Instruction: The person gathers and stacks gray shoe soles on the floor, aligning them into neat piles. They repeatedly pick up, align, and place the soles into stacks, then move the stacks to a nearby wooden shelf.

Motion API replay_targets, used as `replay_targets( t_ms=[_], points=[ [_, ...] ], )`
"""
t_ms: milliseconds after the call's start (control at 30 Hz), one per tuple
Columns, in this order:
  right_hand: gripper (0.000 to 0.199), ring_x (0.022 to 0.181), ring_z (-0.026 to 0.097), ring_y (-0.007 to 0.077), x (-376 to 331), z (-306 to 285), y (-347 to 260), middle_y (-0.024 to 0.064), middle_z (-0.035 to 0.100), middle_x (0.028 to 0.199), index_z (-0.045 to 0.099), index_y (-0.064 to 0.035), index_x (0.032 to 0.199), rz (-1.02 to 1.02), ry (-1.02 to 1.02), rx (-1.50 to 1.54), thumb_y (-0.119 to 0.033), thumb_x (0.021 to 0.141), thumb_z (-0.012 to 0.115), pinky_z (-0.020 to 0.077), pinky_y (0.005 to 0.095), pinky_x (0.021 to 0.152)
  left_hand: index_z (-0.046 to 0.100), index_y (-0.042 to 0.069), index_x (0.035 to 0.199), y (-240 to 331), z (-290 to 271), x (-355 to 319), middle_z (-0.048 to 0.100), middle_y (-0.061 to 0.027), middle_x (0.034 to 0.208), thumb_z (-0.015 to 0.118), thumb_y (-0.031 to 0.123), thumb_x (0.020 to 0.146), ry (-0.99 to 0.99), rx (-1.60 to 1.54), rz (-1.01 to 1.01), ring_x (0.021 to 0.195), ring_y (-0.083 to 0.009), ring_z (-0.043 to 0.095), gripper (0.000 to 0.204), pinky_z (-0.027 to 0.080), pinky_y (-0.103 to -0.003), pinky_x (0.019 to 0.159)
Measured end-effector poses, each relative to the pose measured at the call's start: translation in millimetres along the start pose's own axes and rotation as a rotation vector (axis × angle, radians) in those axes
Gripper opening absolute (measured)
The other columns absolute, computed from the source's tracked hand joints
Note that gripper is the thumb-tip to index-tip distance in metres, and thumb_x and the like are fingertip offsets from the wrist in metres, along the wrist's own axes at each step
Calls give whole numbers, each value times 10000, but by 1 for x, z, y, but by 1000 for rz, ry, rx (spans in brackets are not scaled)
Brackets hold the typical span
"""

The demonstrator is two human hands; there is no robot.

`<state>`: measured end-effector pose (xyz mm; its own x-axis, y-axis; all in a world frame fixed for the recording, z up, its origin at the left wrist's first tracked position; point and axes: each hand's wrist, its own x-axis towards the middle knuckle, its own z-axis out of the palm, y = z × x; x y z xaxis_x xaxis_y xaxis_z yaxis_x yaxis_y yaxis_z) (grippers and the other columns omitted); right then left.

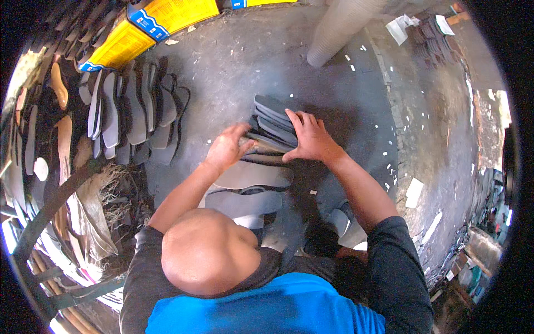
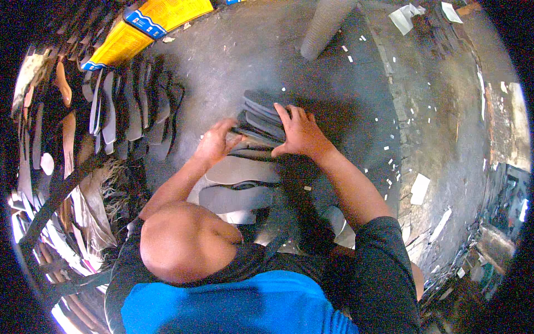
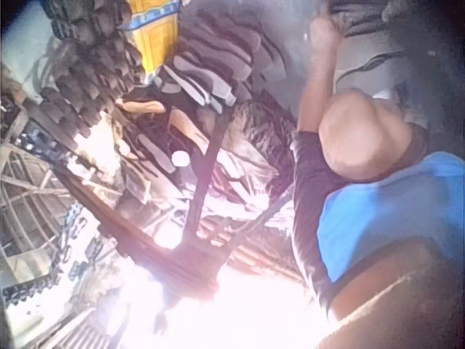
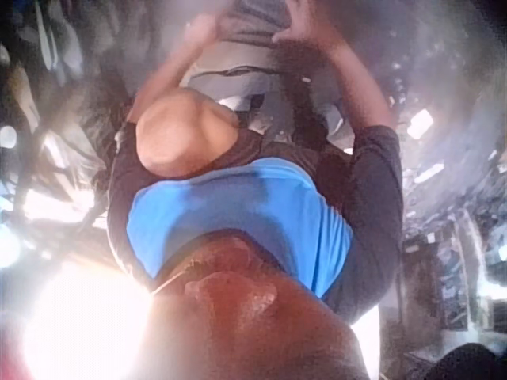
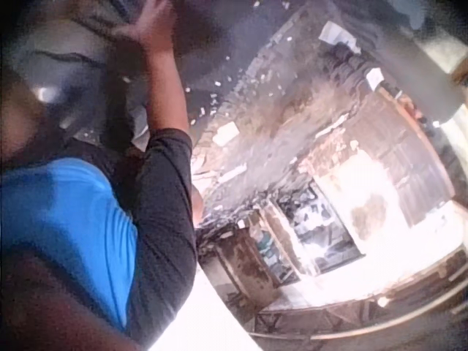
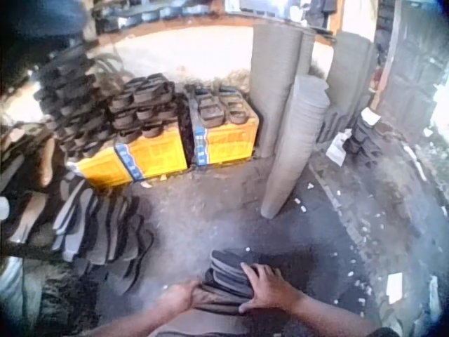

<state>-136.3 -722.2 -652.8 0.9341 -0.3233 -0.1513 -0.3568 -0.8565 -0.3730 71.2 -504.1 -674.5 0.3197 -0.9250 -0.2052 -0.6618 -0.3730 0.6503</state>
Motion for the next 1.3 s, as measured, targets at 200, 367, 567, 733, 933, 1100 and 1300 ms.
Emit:
replay_targets(
  t_ms=[200, 367, 567, 733, 933, 1100, 1300],
  points=[
    [1067, 1234, 555, 426, 18, 4, 5, 229, 551, 1374, 405, -45, 1452, 301, 225, -59, -418, 607, 940, 446, 541, 1038, 463, 125, 1462, 10, 35, -65, 540, -204, 1350, 865, 385, 769, 78, 114, -134, 1291, -426, 494, 843, 386, -541, 1096],
    [1148, 1230, 567, 432, 29, -10, 6, 238, 559, 1359, 343, -26, 1483, 231, 324, 118, -455, 607, 948, 453, 548, 1039, 565, 117, 1367, 11, 16, -88, 584, -139, 1259, 844, 326, 781, -89, 215, -122, 1233, -352, 534, 682, 413, -512, 1036],
    [1080, 1320, 515, 436, 8, -5, -9, 250, 527, 1413, 370, 37, 1461, 202, 566, 631, -450, 677, 933, 364, 468, 1174, 615, 71, 1217, 1, -17, -116, 681, -206, 1051, 819, 237, 823, 142, 92, -309, 973, -418, 680, 474, 543, -496, 845],
    [944, 1235, 538, 431, 12, -1, -4, 263, 556, 1290, 441, 41, 1365, 297, 524, 179, -384, 668, 914, 441, 497, 1074, 566, 45, 1310, -21, -21, -150, 667, -257, 1180, 779, 237, 848, 191, -18, -523, 1111, -450, 642, 543, 519, -487, 960],
    [938, 1210, 551, 428, 27, -9, -1, 230, 581, 1241, 462, 18, 1325, 498, 143, -68, -371, 609, 927, 469, 548, 1015, 541, 21, 1326, -36, -12, -162, 655, -272, 1207, 779, 216, 852, 295, 27, -554, 1192, -463, 603, 565, 500, -495, 988],
    [1011, 1342, 480, 464, 21, -32, 44, 284, 527, 1403, 479, 54, 1370, 421, -286, 803, -431, 611, 939, 417, 550, 1100, 566, 7, 1286, -31, -21, -157, 681, -287, 1138, 814, 228, 829, 312, -2, -627, 1071, -467, 663, 564, 536, -488, 911],
    [686, 1119, 596, 404, 4, 11, -15, 200, 655, 1157, 597, -43, 1274, 88, 358, 48, -434, 755, 818, 471, 525, 990, 583, -15, 1256, -26, -51, -147, 697, -285, 1104, 838, 277, 825, 388, -100, -635, 1039, -436, 693, 580, 544, -461, 872]
  ],
)
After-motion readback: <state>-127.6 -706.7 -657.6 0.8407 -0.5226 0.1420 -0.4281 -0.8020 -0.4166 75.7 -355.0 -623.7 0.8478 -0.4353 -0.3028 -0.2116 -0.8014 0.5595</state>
